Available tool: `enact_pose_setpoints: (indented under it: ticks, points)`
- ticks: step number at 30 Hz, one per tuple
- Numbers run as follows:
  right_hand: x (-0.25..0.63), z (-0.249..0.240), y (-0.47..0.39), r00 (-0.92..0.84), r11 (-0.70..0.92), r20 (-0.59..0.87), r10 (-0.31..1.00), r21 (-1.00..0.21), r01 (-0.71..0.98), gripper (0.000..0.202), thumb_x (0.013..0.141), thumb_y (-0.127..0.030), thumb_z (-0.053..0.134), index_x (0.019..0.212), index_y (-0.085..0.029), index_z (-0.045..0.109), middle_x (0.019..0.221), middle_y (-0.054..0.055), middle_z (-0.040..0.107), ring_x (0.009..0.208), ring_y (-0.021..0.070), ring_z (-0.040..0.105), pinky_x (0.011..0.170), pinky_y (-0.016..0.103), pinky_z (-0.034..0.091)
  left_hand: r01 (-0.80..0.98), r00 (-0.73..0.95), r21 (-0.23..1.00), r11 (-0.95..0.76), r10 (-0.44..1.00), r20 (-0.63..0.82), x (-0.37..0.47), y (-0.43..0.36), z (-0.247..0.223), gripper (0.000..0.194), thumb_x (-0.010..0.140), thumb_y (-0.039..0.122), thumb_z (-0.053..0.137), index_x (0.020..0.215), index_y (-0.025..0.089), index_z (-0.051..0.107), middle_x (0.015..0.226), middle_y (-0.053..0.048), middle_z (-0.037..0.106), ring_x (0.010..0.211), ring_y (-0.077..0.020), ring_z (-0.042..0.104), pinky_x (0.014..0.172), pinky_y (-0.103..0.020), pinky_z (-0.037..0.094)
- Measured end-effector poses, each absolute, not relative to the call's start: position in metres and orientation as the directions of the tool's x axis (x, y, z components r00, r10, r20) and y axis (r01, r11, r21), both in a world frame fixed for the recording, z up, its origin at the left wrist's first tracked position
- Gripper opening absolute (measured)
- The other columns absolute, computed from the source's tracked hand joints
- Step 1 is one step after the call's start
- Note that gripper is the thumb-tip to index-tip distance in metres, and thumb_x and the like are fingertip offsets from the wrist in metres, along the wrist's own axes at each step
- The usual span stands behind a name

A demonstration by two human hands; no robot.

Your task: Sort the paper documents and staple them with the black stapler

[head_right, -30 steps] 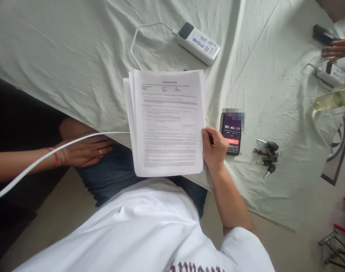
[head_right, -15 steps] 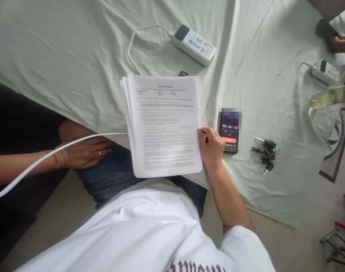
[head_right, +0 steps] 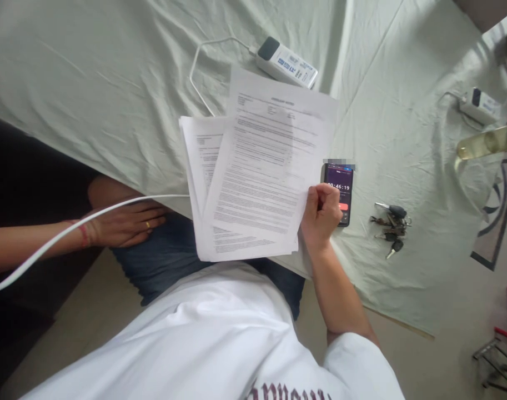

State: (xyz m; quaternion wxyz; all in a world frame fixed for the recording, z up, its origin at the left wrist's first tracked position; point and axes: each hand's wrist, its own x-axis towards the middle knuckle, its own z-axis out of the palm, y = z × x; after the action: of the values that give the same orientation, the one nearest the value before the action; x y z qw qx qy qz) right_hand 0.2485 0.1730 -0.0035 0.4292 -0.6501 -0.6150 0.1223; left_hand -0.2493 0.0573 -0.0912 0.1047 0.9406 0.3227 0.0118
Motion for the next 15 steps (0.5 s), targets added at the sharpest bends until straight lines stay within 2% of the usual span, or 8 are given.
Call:
enact_pose_setpoints:
  ticks: [3, 5, 11, 15]
  points:
    - [0.253, -0.011, 0.176, 0.189, 0.107, 0.283, 0.94, -0.771, 0.627, 0.032, 0.095, -0.049, 0.065, 0.11, -0.021, 0.064, 0.075, -0.003, 0.065, 0.058, 0.0114, 0.053, 0.06, 0.027, 0.046, 0.612, 0.787, 0.204, -0.764, 0.615, -0.057, -0.251, 0.056, -0.094, 0.033, 0.095, 0.029, 0.062, 0.122, 0.017, 0.076, 0.135, -0.015, 0.072, 0.138, -0.0316, 0.056, 0.124, -0.05, 0.039]
    - [0.253, -0.013, 0.175, 0.153, 0.114, 0.263, 0.953, -0.775, 0.621, 0.032, 0.095, -0.049, 0.066, 0.109, -0.02, 0.067, 0.078, -0.001, 0.067, 0.06, 0.0117, 0.055, 0.06, 0.027, 0.046, 0.613, 0.784, 0.206, -0.763, 0.619, -0.041, -0.252, 0.055, -0.096, 0.033, 0.094, 0.029, 0.063, 0.122, 0.016, 0.076, 0.135, -0.015, 0.072, 0.137, -0.0312, 0.057, 0.125, -0.051, 0.039]
    - [0.247, 0.004, 0.167, 0.243, 0.182, 0.458, 0.855, -0.703, 0.687, 0.028, 0.1, -0.047, 0.062, 0.096, -0.02, 0.068, 0.073, -0.001, 0.057, 0.062, 0.0127, 0.05, 0.061, 0.028, 0.044, 0.594, 0.803, 0.158, -0.789, 0.593, -0.054, -0.252, 0.055, -0.095, 0.032, 0.095, 0.025, 0.062, 0.123, 0.014, 0.075, 0.132, -0.016, 0.073, 0.137, -0.0312, 0.056, 0.122, -0.052, 0.041]
    - [0.248, 0.009, 0.166, 0.325, 0.163, 0.5, 0.803, -0.708, 0.687, 0.032, 0.101, -0.052, 0.06, 0.097, -0.021, 0.064, 0.076, 0.0, 0.053, 0.066, 0.0146, 0.051, 0.063, 0.03, 0.044, 0.577, 0.813, 0.155, -0.802, 0.582, -0.016, -0.255, 0.054, -0.098, 0.033, 0.095, 0.022, 0.063, 0.125, 0.013, 0.073, 0.133, -0.016, 0.072, 0.14, -0.0306, 0.054, 0.121, -0.05, 0.042]
